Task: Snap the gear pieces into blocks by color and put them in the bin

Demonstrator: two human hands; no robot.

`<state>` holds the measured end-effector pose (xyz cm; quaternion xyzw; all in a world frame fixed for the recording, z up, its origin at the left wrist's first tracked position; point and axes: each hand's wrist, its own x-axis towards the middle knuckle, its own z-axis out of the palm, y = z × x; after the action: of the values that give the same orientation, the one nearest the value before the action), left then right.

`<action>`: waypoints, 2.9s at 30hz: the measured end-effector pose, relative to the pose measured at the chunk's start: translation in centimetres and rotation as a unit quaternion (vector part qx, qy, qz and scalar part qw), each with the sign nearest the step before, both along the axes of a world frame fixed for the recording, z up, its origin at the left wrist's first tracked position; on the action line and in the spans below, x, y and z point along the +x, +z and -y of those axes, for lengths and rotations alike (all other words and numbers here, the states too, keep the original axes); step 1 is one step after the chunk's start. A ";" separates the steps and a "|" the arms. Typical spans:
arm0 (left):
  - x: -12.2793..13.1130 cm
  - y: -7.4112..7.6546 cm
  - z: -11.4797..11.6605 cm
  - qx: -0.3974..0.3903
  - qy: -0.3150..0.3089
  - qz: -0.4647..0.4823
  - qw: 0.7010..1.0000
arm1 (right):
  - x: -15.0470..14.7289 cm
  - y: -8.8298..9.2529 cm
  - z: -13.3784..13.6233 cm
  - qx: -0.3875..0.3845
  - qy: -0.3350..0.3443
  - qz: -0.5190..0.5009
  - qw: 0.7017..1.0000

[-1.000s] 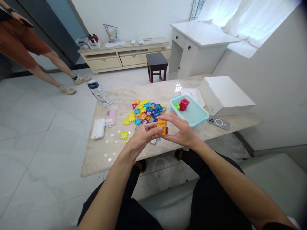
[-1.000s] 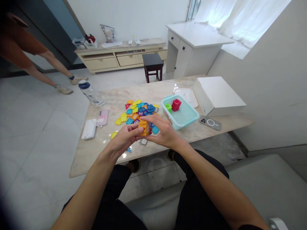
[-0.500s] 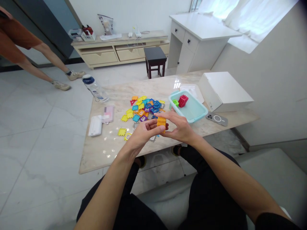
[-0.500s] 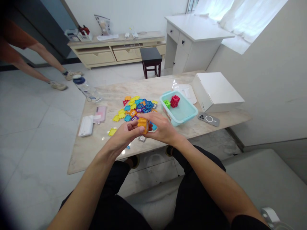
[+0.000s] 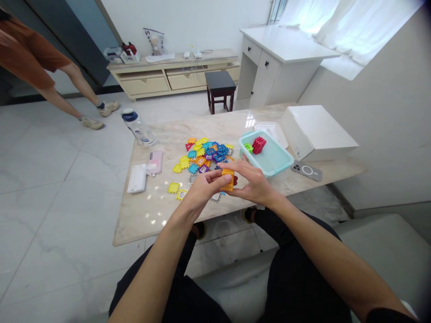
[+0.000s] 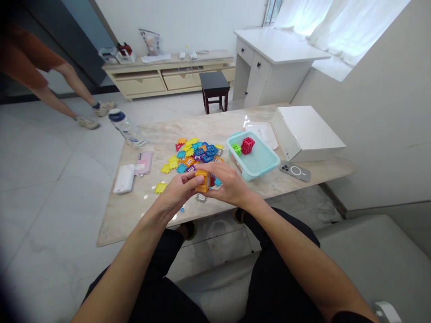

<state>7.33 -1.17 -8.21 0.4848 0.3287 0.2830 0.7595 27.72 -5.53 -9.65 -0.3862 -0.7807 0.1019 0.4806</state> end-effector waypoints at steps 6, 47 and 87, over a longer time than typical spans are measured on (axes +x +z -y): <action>0.3 0.3 0.3 0.005 -0.007 0.016 1.000 | -0.2 0.0 0.3 0.005 -0.002 0.006 1.000; -0.9 -0.1 -0.2 -0.026 0.057 -0.005 0.998 | -1.0 -1.3 -1.4 -0.044 -0.033 0.055 0.997; -1.2 -0.6 0.2 -0.019 -0.010 -0.032 0.999 | 0.1 -3.0 -1.7 -0.042 -0.062 0.026 0.997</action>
<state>6.09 -1.35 -8.77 0.4825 0.3532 0.2540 0.7602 27.81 -3.83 -12.62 -0.4565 -0.7622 0.0945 0.4493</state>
